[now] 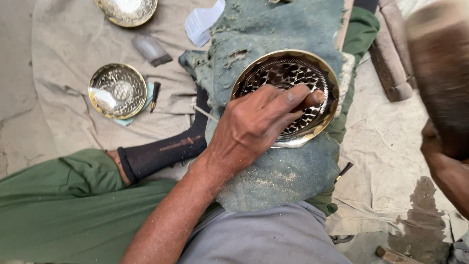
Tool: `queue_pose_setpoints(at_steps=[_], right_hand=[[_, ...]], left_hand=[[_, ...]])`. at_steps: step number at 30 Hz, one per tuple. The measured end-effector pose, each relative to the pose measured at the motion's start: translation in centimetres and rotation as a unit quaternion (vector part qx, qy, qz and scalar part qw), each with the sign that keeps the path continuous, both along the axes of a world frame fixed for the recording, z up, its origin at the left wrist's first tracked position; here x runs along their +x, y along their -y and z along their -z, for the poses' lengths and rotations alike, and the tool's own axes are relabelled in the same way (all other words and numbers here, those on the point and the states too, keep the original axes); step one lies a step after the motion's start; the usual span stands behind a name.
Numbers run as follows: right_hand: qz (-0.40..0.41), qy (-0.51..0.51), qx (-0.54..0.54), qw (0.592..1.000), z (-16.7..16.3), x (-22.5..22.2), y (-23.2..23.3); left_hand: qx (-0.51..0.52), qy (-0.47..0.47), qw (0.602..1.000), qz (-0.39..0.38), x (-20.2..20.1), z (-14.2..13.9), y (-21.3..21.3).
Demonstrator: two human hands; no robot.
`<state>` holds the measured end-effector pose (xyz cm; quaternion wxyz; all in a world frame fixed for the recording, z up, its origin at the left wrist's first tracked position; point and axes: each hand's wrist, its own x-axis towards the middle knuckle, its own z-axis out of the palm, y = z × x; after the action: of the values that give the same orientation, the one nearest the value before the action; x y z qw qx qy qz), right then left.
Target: The person sits cross-legged on the floor with a decorative brass plate on a cloth pad over their lap. They hold a punch against the plate's patterned surface with one hand and strike it with a wooden mallet held in the other hand, working the design across the plate, briefly repositioning the plate partway through.
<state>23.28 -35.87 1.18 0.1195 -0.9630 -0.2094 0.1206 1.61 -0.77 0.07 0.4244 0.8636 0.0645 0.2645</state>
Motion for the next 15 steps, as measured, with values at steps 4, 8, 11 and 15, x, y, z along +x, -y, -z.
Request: queue_pose_setpoints(at_steps=[4,8,11,15], right_hand=[[-0.002,-0.001,-0.001,1.0,0.05,0.33,-0.19],[-0.003,0.001,0.0,1.0,-0.04,0.53,-0.26],[-0.001,0.001,0.0,1.0,-0.03,0.41,-0.22],[-0.003,-0.003,0.0,1.0,0.0,0.32,-0.22]], left_hand=[[0.001,0.0,1.0,0.008,0.06,0.37,0.1],[0.002,-0.017,1.0,0.009,0.29,0.51,-0.09],[0.025,-0.012,1.0,0.003,0.34,0.41,-0.07],[0.008,-0.013,1.0,0.007,-0.11,0.34,0.09]])
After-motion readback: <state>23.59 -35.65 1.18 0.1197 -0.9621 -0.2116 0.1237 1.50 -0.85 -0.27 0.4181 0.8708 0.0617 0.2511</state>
